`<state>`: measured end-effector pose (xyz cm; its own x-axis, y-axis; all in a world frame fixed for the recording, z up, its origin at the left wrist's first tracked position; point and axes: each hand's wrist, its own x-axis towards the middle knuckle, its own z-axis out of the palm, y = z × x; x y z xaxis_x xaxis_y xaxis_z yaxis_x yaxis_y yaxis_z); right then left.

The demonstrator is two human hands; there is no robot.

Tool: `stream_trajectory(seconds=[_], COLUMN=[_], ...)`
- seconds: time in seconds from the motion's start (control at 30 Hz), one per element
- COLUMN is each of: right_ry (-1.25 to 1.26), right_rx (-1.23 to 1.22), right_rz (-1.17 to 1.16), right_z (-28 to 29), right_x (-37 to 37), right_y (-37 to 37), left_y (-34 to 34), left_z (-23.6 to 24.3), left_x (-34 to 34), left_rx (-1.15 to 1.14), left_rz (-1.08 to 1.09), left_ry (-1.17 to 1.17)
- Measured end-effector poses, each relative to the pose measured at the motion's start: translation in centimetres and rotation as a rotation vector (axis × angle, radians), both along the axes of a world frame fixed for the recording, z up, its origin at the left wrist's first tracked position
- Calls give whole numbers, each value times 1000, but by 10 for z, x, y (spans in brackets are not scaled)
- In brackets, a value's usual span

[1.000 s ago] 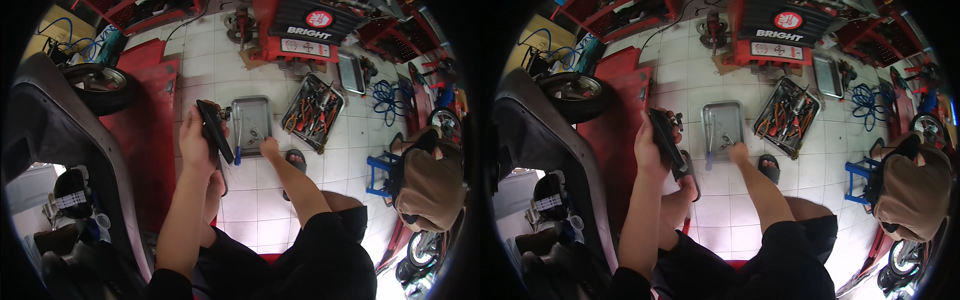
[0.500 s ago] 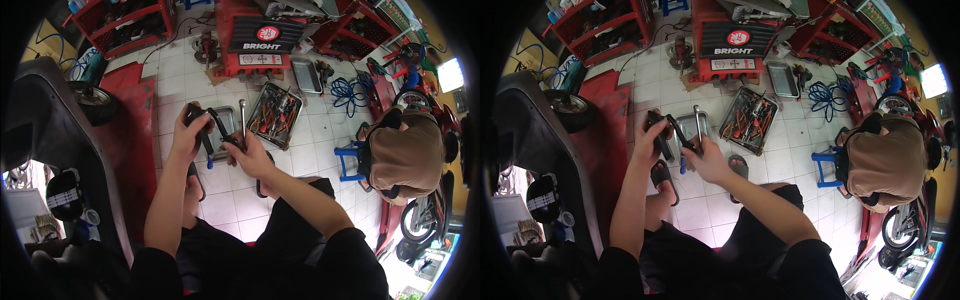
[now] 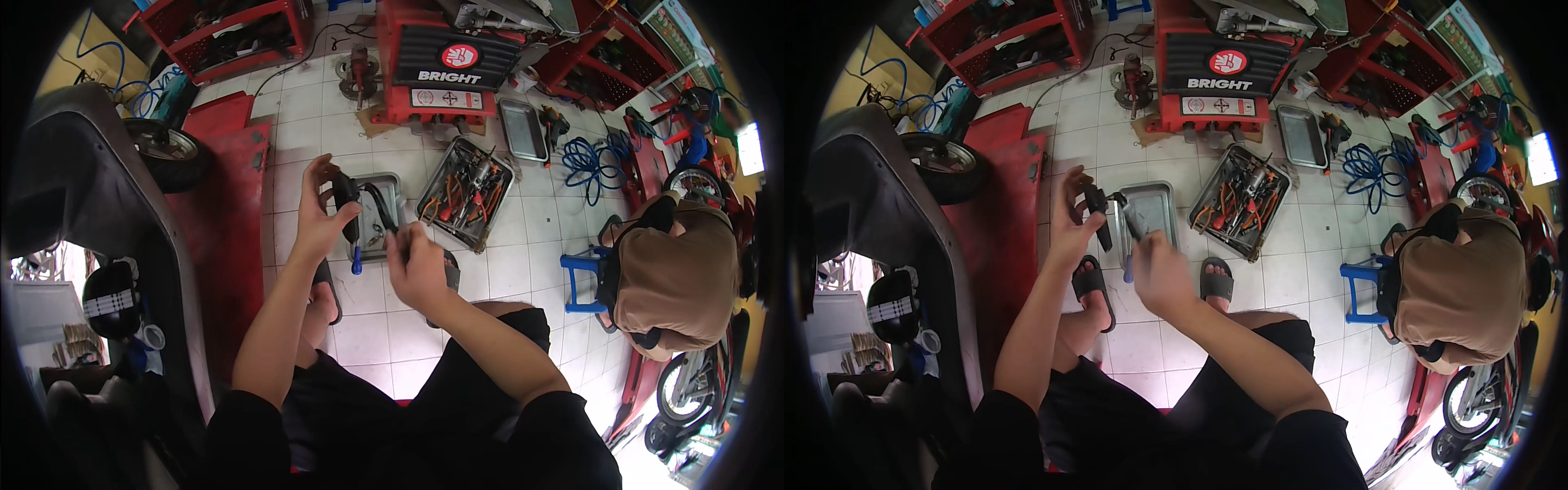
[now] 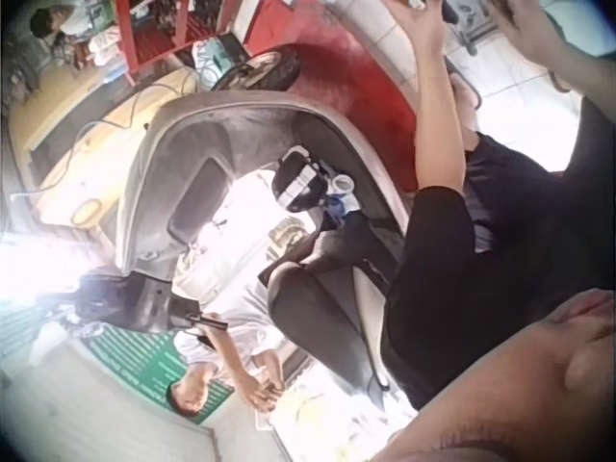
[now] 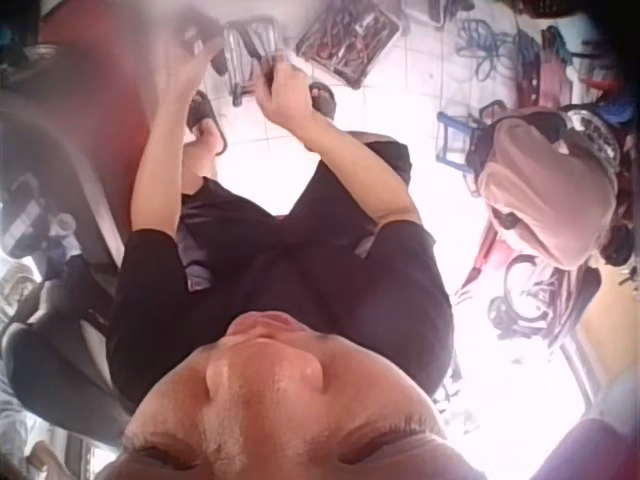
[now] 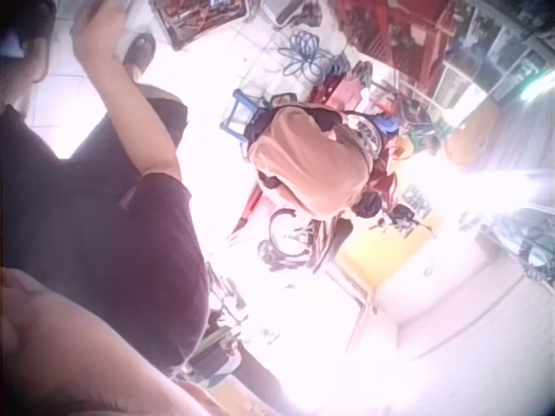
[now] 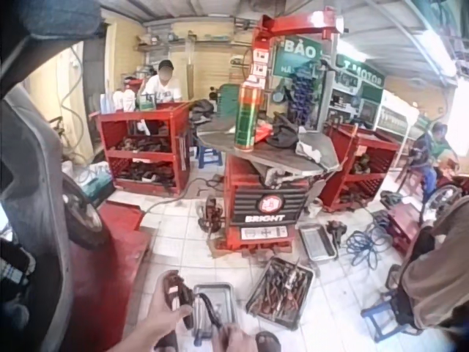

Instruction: The person uses a wrench and a screwdriver to assemble or service small motorcycle components by hand over a tray.

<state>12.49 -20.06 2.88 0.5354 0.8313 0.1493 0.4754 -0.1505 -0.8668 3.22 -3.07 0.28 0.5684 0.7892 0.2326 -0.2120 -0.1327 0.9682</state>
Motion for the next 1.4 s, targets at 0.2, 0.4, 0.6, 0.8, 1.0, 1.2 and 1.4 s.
stream_trajectory(seconds=[0.2, 0.4, 0.6, 0.8, 1.0, 1.2, 1.4], right_ry=[-30, -547, -334, 437, 761, 744, 783], right_rx=[79, 17, -61, -174, -78, -48, -56], right_rz=[-163, 111, 176, 261, 323, 329, 225], right_z=[-6, -29, -24, -13, -3, -12, -19], right_x=[16, 12, -11, 31, 35, 36, 25], right_y=[9, 4, 10, 12, 11, 11, 11], left_y=[-19, -63, -18, -10, -28, -38, -43], left_z=[-12, 24, -10, 5, 25, 23, 23], left_x=[3, 23, -4, -17, -16, -12, -12], left_rx=[-335, -721, -844, -499, -393, -383, -493], left_rz=[54, -74, -72, -143, -211, -240, -235], left_ry=[377, -227, 69, 266, 182, 143, 59])
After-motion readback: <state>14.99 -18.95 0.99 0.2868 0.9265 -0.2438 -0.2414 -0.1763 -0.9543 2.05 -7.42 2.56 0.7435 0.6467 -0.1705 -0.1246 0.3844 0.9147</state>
